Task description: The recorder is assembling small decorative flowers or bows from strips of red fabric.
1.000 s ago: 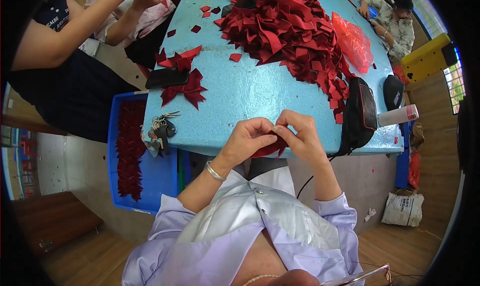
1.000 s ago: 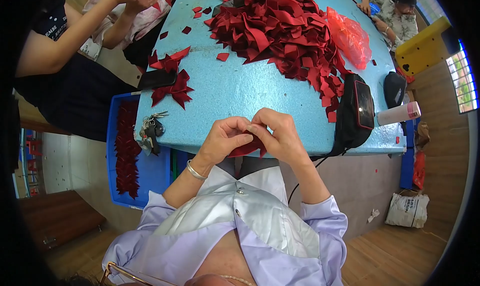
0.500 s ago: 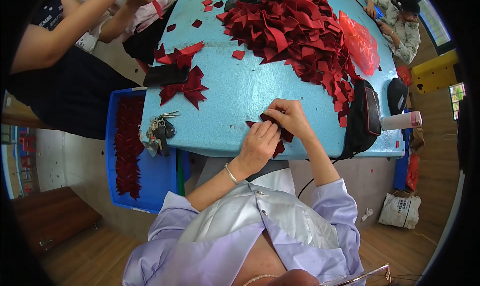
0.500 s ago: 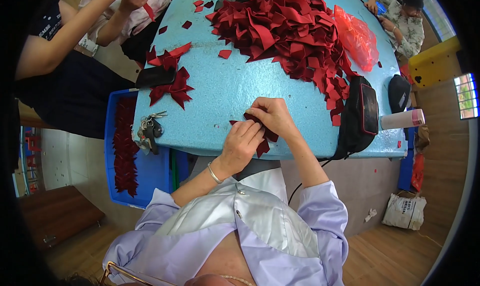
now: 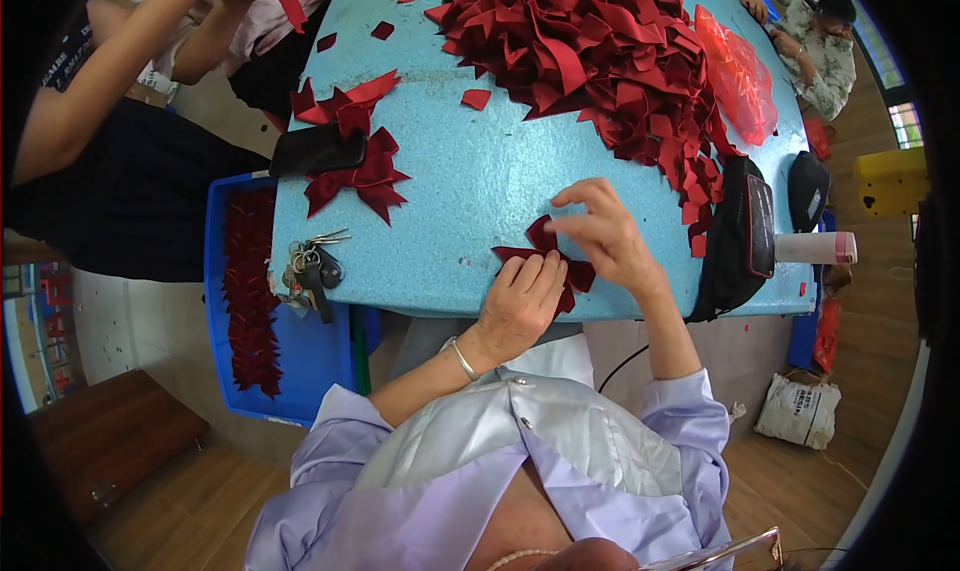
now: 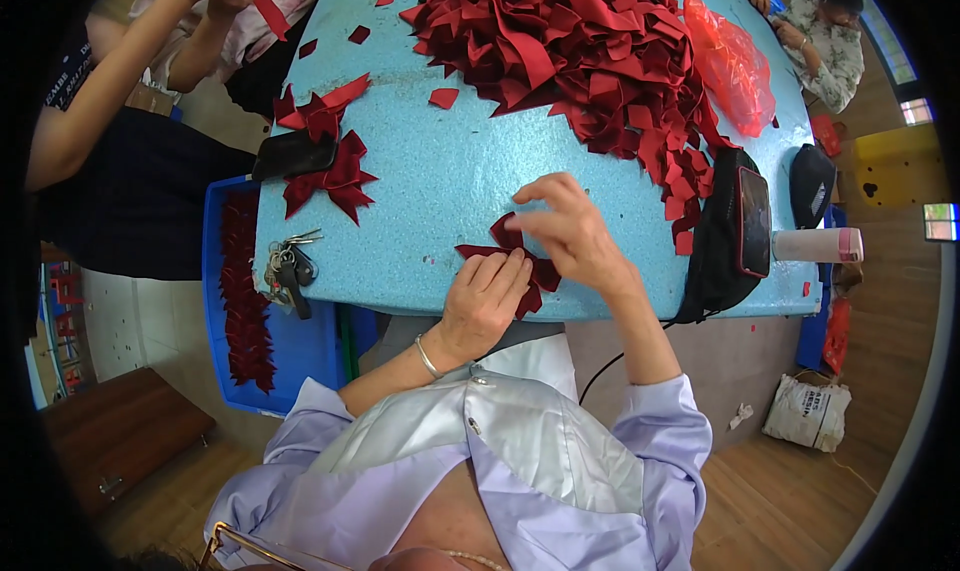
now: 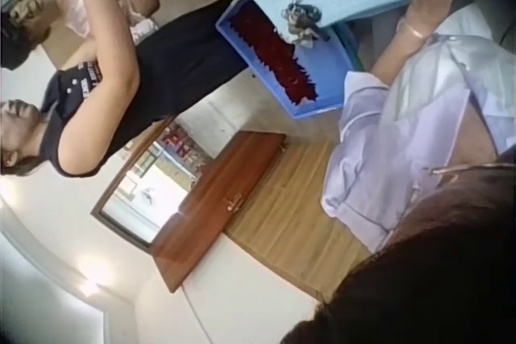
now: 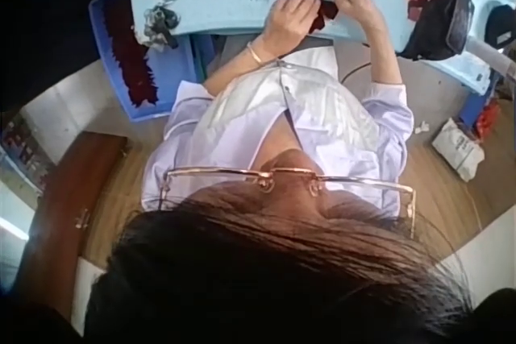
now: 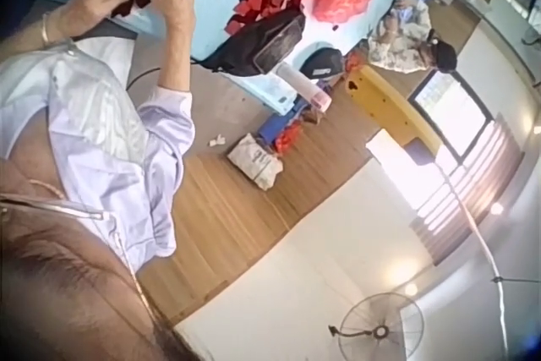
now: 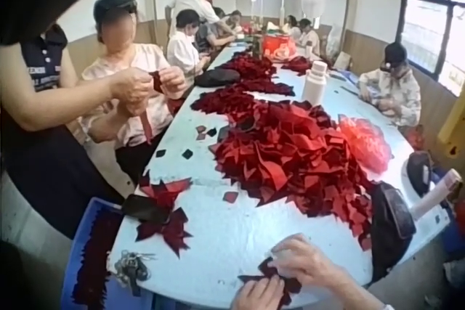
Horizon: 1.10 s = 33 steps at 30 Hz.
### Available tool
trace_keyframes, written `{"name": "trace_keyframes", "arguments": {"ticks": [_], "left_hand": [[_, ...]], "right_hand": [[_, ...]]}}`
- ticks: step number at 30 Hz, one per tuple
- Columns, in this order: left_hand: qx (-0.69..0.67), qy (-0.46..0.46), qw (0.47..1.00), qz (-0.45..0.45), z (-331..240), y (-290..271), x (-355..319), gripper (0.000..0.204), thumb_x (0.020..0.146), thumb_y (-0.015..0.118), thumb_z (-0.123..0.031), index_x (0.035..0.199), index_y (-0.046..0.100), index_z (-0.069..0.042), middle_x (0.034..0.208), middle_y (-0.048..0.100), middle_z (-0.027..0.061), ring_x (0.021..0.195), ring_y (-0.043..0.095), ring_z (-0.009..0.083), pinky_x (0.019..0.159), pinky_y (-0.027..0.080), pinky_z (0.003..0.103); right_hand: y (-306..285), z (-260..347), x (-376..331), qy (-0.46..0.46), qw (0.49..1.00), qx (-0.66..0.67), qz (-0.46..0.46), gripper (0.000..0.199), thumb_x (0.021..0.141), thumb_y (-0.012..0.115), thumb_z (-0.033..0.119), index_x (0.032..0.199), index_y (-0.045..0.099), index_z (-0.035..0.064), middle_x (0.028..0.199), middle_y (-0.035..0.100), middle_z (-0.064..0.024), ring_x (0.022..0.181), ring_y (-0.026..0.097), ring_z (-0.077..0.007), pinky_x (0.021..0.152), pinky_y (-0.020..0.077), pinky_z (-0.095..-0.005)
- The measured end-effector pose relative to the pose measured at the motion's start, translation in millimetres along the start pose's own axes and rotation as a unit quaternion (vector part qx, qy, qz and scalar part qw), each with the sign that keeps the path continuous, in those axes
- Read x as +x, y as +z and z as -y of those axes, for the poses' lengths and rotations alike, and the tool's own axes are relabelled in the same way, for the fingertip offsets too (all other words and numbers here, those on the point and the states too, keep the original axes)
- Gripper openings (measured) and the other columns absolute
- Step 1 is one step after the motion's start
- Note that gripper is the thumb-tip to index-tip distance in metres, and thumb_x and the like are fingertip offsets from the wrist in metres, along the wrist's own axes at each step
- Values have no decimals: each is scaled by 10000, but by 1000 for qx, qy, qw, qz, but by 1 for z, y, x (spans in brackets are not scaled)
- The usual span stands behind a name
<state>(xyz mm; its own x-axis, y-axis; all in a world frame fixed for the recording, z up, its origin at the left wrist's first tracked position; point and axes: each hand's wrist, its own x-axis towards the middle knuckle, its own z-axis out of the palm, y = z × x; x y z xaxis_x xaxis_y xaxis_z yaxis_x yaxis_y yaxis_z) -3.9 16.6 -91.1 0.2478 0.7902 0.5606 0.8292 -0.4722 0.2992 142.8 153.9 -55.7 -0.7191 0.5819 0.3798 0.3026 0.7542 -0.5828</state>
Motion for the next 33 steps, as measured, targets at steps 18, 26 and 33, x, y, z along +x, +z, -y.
{"name": "trace_keyframes", "arguments": {"ticks": [18, 26, 33], "left_hand": [[34, -2, 999, 7, -3, 2, 2, 399, 759, 582, -121, 1095, 644, 85, 1130, 622, 192, 881, 540, 243, 791, 435, 367], [-41, -26, 998, -38, -2, -4, 1, 375, 752, 612, -78, 1092, 649, 76, 1129, 640, 169, 906, 576, 247, 769, 454, 374], [21, 18, 1000, 16, -3, -1, -2, 345, 738, 653, -62, 1056, 669, 72, 1110, 644, 165, 902, 576, 237, 757, 455, 365]], "right_hand": [[-2, -1, 11, -20, 978, -206, 23, 332, 815, 710, 131, 1146, 696, 151, 1330, 572, -117, 1260, 504, -312, 942, 424, -437], [-2, 49, -61, 298, 953, -57, -25, 143, 817, 697, 37, 949, 650, 7, 814, 649, -127, 722, 640, -262, 648, 505, -336], [26, 33, -73, 241, 960, -62, -127, 140, 795, 670, -47, 917, 615, -6, 778, 632, -127, 704, 616, -302, 630, 486, -369]]}}
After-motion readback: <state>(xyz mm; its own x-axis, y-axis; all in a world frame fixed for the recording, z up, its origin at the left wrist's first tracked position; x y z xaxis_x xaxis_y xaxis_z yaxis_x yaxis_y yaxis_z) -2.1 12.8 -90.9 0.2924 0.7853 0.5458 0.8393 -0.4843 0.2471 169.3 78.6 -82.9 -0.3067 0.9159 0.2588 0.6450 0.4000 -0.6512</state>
